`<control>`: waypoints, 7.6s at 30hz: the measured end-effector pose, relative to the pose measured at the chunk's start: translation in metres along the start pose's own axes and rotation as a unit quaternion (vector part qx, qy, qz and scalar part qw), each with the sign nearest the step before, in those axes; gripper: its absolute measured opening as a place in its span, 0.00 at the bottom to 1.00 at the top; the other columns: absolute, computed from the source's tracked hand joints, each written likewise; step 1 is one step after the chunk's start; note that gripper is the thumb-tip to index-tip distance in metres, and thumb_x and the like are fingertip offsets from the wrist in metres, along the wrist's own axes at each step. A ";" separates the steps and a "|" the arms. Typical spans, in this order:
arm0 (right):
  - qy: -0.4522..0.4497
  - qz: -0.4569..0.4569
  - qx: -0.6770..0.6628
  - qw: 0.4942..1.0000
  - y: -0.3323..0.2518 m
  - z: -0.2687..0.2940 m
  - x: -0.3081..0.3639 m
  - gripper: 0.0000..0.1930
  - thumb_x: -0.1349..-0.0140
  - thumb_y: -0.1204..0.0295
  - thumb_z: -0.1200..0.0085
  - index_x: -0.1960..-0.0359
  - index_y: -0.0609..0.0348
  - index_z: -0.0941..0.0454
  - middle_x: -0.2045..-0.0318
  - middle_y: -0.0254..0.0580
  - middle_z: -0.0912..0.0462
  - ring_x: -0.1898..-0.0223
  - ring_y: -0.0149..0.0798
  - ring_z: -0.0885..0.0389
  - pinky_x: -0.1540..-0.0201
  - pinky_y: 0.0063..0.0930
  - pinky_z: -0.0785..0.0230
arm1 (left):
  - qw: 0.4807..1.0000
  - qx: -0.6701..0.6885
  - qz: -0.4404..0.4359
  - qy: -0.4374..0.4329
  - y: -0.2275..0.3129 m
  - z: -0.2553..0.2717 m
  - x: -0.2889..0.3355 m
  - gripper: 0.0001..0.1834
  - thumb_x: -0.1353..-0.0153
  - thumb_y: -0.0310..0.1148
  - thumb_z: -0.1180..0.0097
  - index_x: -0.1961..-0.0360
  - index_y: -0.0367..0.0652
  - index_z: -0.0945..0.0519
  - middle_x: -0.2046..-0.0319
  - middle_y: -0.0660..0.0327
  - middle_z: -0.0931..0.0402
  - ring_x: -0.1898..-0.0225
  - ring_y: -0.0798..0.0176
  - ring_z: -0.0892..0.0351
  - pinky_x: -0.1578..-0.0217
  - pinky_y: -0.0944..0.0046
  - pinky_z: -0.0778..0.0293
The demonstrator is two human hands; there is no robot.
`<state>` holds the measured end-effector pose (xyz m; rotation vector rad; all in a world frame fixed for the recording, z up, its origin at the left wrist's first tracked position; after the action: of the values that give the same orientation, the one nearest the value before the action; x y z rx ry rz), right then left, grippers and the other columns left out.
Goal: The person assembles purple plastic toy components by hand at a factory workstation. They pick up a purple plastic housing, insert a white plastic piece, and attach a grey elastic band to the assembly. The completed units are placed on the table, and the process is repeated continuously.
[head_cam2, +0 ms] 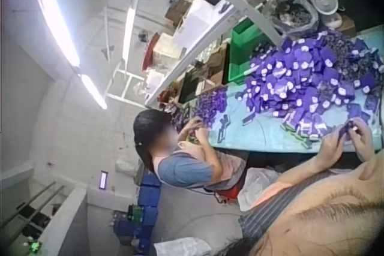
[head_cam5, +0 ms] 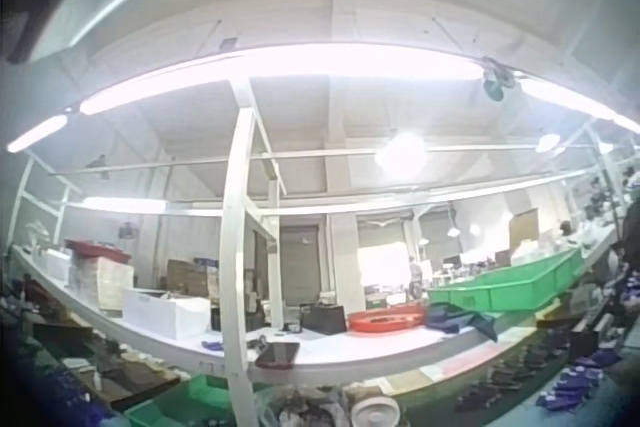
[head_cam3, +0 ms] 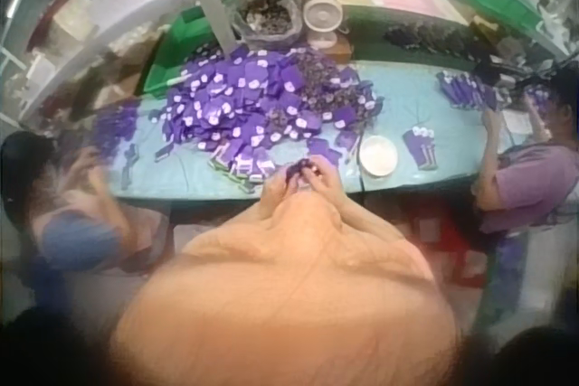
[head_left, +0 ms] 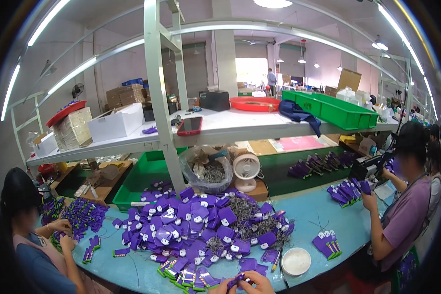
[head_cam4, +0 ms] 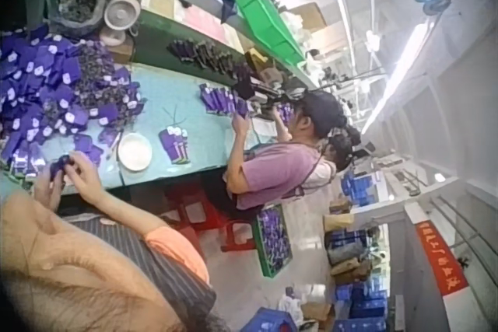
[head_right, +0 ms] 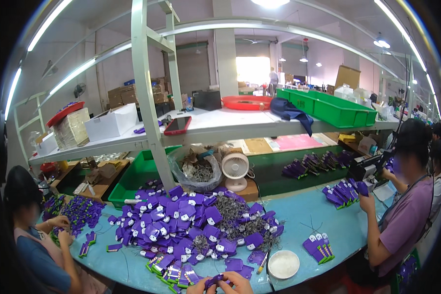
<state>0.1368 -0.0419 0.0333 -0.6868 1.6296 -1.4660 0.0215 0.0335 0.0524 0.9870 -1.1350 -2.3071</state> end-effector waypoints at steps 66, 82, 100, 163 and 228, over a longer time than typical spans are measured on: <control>0.119 -0.041 -0.085 0.988 -0.016 0.069 0.034 0.02 0.41 0.79 0.52 0.67 0.63 0.28 0.58 0.43 0.32 0.62 0.30 0.33 0.56 0.23 0.39 | 0.735 0.527 0.340 -0.257 0.000 -0.053 0.005 0.20 0.35 0.23 0.63 0.42 0.35 0.43 0.48 0.48 0.33 0.49 0.55 0.28 0.49 0.59 0.29; -0.141 -0.326 -0.138 0.925 -0.010 0.059 0.015 0.07 0.44 0.79 0.45 0.68 0.64 0.31 0.74 0.31 0.27 0.72 0.20 0.30 0.70 0.14 0.38 | 0.804 0.343 0.245 -0.420 -0.012 -0.040 0.019 0.17 0.37 0.23 0.59 0.47 0.31 0.38 0.59 0.54 0.23 0.63 0.67 0.22 0.63 0.69 0.27; -0.029 -0.017 0.390 0.920 0.019 0.022 -0.018 0.13 0.50 0.74 0.40 0.65 0.62 0.29 0.67 0.43 0.29 0.71 0.36 0.28 0.73 0.26 0.34 | 0.688 0.514 0.463 -0.218 -0.030 -0.013 0.058 0.25 0.39 0.17 0.60 0.40 0.36 0.45 0.48 0.50 0.33 0.47 0.58 0.29 0.47 0.59 0.32; -0.111 -0.217 0.059 0.968 0.014 0.025 0.049 0.07 0.47 0.73 0.40 0.70 0.65 0.23 0.79 0.38 0.25 0.82 0.26 0.31 0.80 0.20 0.41 | 0.870 0.362 0.296 -0.155 -0.038 -0.026 0.027 0.12 0.37 0.29 0.50 0.56 0.33 0.30 0.66 0.61 0.25 0.65 0.75 0.28 0.64 0.73 0.31; -0.056 0.110 0.358 0.925 -0.011 -0.024 0.008 0.39 0.65 0.75 0.32 0.48 0.67 0.38 0.55 0.55 0.33 0.53 0.55 0.34 0.49 0.42 0.39 | 0.898 0.336 0.280 -0.048 -0.087 0.019 0.052 0.16 0.43 0.18 0.55 0.51 0.32 0.32 0.59 0.53 0.23 0.62 0.60 0.20 0.63 0.65 0.22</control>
<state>0.1107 -0.0374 0.0418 -0.1561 0.9298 -1.6615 -0.0308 0.0646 -0.0311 0.6158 -2.0165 -1.5268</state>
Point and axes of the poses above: each hand's wrist, its own x-axis away from the middle knuckle, its own z-axis out of the back of the hand, y = z × x, the point moved 5 cm from there along -x, towards the middle knuckle
